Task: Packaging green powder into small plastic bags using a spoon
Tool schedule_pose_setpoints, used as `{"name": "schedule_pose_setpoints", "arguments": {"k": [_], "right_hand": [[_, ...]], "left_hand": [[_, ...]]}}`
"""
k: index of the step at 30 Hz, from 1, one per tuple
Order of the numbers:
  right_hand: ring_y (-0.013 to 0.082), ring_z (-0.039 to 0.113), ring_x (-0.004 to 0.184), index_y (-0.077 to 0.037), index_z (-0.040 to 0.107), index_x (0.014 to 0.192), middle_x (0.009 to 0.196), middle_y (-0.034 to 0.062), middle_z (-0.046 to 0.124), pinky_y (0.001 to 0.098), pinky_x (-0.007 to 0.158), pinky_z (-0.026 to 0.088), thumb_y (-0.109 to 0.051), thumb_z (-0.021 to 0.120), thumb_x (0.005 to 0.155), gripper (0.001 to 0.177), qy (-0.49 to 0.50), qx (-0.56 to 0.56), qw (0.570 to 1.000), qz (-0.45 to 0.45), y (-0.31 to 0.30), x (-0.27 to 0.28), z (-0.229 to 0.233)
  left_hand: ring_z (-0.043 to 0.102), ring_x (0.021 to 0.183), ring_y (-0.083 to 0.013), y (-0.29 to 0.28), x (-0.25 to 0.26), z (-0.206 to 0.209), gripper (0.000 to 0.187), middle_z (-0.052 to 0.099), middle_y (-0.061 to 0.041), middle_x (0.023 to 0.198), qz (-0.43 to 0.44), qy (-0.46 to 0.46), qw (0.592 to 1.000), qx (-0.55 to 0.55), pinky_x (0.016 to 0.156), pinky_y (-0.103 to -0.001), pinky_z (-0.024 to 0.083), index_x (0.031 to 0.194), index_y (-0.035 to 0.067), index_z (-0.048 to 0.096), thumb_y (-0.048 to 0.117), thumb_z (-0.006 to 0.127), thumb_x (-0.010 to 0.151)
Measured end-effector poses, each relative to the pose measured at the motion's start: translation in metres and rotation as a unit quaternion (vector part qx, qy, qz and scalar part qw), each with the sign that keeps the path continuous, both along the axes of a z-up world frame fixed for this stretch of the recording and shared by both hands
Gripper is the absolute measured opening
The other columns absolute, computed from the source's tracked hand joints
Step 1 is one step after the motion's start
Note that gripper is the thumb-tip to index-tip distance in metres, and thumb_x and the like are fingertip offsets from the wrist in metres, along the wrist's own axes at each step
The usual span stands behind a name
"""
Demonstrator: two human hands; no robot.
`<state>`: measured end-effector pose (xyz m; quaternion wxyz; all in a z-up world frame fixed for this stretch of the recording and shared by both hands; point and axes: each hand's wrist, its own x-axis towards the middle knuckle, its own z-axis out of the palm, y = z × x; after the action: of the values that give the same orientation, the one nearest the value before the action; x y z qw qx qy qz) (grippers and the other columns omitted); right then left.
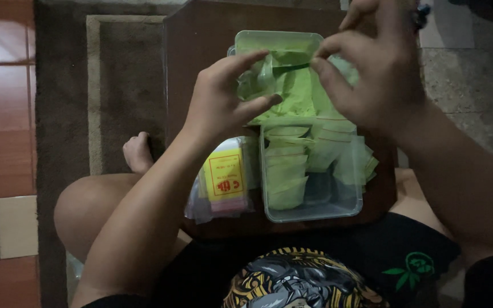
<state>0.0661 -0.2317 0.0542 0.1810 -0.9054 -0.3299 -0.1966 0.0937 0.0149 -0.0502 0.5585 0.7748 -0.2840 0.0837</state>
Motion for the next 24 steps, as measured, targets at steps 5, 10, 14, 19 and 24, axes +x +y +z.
{"name": "schedule_pose_setpoints", "arguments": {"k": [5, 10, 14, 19, 24], "right_hand": [[0.0437, 0.048, 0.111, 0.008, 0.070, 0.099, 0.111, 0.0269, 0.051, 0.0580, 0.099, 0.038, 0.008, 0.083, 0.110, 0.017, -0.097, -0.045, 0.994, 0.032, -0.021, 0.001, 0.002], [0.0456, 0.056, 0.112, 0.012, 0.073, 0.110, 0.126, 0.0279, 0.051, 0.0599, 0.086, 0.047, 0.007, 0.079, 0.119, 0.011, -0.037, -0.007, 0.998, -0.045, -0.073, 0.017, -0.032], [0.0386, 0.047, 0.120, 0.006, 0.073, 0.105, 0.127, 0.0232, 0.043, 0.0463, 0.093, 0.052, -0.007, 0.077, 0.106, 0.014, 0.132, -0.080, 0.974, -0.168, -0.038, 0.017, -0.036], [0.0346, 0.042, 0.114, -0.001, 0.076, 0.100, 0.118, 0.0139, 0.041, 0.0540, 0.093, 0.042, -0.023, 0.076, 0.106, 0.023, 0.208, -0.104, 0.959, -0.162, -0.040, 0.039, -0.075], [0.0333, 0.039, 0.112, -0.004, 0.077, 0.101, 0.112, 0.0113, 0.041, 0.0540, 0.100, 0.040, -0.026, 0.071, 0.107, 0.023, 0.255, -0.071, 0.951, -0.160, -0.045, 0.047, -0.092]], "left_hand": [[0.073, 0.099, -0.0217, 0.007, 0.006, -0.008, 0.062, 0.074, -0.010, 0.115, 0.021, -0.014, 1.000, -0.004, 0.082, -0.034, 0.058, 0.134, 0.014, 0.063, 0.029, 0.095, 0.084], [0.070, 0.123, -0.0261, 0.017, 0.002, 0.012, 0.059, 0.069, -0.013, 0.134, 0.017, 0.055, 0.995, -0.083, 0.101, -0.036, 0.064, 0.135, 0.014, 0.062, 0.026, 0.092, 0.086], [0.070, 0.109, -0.0195, 0.016, 0.004, 0.012, 0.063, 0.071, -0.012, 0.124, -0.114, 0.169, 0.917, -0.343, 0.099, -0.032, 0.066, 0.142, 0.013, 0.059, 0.002, 0.090, 0.089], [0.070, 0.114, -0.0228, 0.011, 0.001, 0.010, 0.056, 0.072, -0.013, 0.123, -0.172, 0.223, 0.852, -0.442, 0.097, -0.041, 0.067, 0.141, 0.006, 0.060, 0.000, 0.085, 0.092], [0.071, 0.104, -0.0169, 0.010, 0.000, 0.013, 0.057, 0.074, -0.009, 0.113, -0.133, 0.224, 0.879, -0.400, 0.094, -0.030, 0.063, 0.139, 0.008, 0.062, 0.000, 0.087, 0.088]]}}
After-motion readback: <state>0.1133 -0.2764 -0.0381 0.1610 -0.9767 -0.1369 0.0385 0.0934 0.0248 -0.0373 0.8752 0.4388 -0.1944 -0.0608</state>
